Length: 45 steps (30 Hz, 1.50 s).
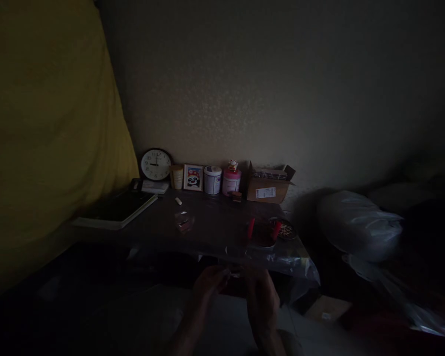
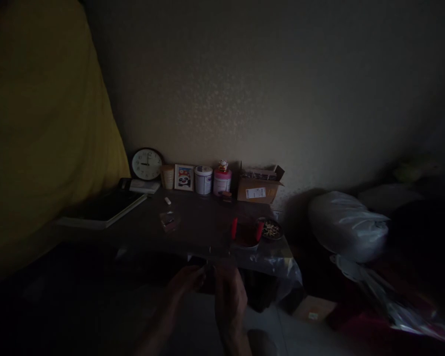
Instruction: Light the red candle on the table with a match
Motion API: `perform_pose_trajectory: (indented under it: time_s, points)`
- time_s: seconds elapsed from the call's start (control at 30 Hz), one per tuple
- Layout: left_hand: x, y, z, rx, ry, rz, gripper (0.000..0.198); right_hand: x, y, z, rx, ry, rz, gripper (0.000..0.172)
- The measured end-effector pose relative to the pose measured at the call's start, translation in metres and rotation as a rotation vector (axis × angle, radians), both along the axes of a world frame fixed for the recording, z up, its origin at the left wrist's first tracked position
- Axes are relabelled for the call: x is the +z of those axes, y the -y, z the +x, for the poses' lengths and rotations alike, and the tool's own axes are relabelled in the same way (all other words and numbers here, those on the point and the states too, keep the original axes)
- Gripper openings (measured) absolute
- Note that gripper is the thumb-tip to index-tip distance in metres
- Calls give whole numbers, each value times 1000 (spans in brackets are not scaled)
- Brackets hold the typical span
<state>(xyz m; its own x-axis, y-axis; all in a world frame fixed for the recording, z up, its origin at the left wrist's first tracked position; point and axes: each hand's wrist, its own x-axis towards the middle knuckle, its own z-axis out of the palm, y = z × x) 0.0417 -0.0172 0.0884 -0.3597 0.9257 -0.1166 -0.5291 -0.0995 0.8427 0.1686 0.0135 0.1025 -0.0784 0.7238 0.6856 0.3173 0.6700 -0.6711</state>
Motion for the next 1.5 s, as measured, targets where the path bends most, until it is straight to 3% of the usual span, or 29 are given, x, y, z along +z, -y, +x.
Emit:
perform_pose_trajectory:
  time_s: [0.07, 0.17, 0.33, 0.5, 0.7, 0.9, 1.27, 1.5]
  points:
    - [1, -3, 0, 20, 8, -51, 18, -4, -1, 1, 42, 52, 37, 17]
    - [7, 2, 0, 8, 21, 44, 21, -17, -17, 2, 88, 176, 46, 20]
    - [6, 12, -7, -10, 20, 59, 23, -28, -46, 9, -115, 85, -7, 24]
    - [-14, 9, -26, 88, 70, 4, 29, -21, -56, 18, -174, 25, -18, 25]
    - [-30, 13, -58, 110, 61, -43, 36, -19, -65, 22, -229, -96, -15, 24]
    - [-51, 13, -81, 81, 108, -45, 31, -5, -67, 26, -218, -182, -109, 24]
    - [-60, 19, -88, 111, 34, -50, 26, 9, -72, 24, -233, -178, -97, 26]
    - [-65, 24, -88, 66, 43, -21, 26, 16, -76, 23, -220, -127, -62, 24]
